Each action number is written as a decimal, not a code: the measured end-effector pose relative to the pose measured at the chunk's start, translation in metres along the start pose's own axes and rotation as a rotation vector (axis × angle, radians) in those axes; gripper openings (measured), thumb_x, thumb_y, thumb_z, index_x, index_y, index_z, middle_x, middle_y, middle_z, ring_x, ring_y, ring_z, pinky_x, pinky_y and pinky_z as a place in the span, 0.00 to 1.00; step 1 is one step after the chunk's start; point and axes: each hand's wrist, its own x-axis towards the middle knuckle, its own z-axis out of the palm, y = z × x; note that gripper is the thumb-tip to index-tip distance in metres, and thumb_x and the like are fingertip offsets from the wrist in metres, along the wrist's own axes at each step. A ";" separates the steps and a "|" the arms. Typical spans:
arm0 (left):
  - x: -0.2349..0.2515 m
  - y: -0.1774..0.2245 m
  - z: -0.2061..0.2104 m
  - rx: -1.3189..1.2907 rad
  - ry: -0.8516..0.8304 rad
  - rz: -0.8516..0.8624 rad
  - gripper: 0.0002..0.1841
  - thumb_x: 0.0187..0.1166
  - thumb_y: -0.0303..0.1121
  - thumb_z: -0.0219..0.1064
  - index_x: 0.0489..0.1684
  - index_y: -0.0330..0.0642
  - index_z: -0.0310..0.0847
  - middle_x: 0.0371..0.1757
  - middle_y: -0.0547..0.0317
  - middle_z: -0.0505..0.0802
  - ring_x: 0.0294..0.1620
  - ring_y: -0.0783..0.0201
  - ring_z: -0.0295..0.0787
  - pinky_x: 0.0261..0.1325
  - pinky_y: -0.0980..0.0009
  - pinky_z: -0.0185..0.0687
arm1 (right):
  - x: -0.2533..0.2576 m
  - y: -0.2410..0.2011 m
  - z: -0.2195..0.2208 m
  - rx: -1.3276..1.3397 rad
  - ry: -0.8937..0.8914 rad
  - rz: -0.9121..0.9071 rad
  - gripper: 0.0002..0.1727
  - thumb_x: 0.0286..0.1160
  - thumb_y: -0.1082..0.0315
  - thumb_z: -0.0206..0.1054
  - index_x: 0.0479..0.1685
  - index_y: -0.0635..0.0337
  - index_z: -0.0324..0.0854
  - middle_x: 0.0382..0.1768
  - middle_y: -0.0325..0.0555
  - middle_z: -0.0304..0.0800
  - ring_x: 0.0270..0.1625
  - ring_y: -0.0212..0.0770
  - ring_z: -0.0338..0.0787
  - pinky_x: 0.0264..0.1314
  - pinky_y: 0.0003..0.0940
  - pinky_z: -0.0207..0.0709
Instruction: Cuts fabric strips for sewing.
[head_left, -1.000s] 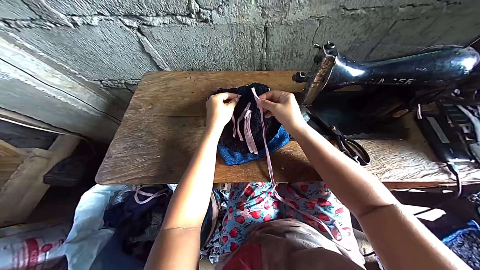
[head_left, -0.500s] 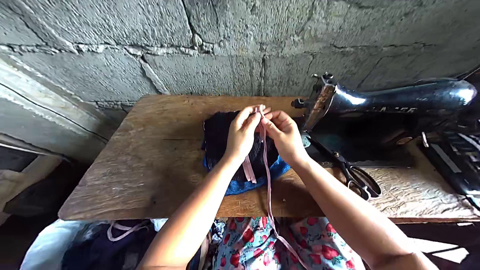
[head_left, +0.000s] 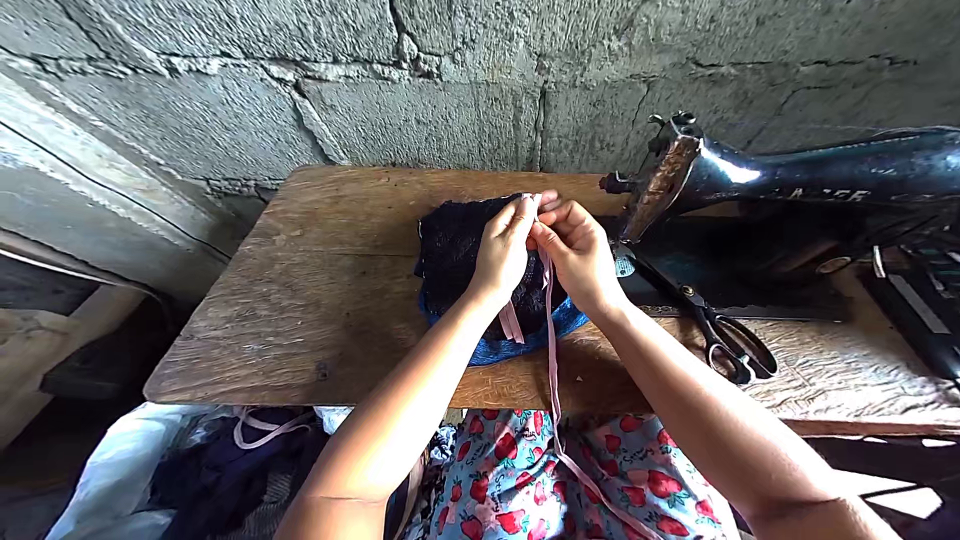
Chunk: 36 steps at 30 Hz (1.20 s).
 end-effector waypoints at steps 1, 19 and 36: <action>0.000 0.000 0.000 -0.006 -0.003 0.005 0.20 0.95 0.32 0.42 0.60 0.32 0.82 0.55 0.59 0.93 0.54 0.77 0.88 0.60 0.78 0.81 | 0.000 0.000 0.000 -0.006 -0.001 -0.007 0.04 0.81 0.78 0.64 0.45 0.61 0.76 0.36 0.35 0.87 0.36 0.22 0.88 0.45 0.20 0.85; 0.016 0.009 -0.017 -0.325 0.234 -0.196 0.17 0.98 0.37 0.36 0.52 0.42 0.71 0.44 0.58 0.97 0.46 0.66 0.97 0.54 0.70 0.91 | -0.001 -0.013 0.000 0.290 -0.124 0.514 0.05 0.83 0.77 0.64 0.43 0.61 0.84 0.30 0.38 0.90 0.31 0.30 0.90 0.43 0.28 0.90; 0.048 -0.004 -0.051 -0.498 0.310 -0.371 0.16 0.98 0.42 0.37 0.43 0.51 0.69 0.12 0.76 0.67 0.07 0.82 0.57 0.11 0.87 0.56 | -0.099 -0.078 -0.149 -1.364 -0.248 0.491 0.19 0.80 0.73 0.66 0.67 0.72 0.80 0.65 0.75 0.81 0.65 0.76 0.84 0.62 0.77 0.74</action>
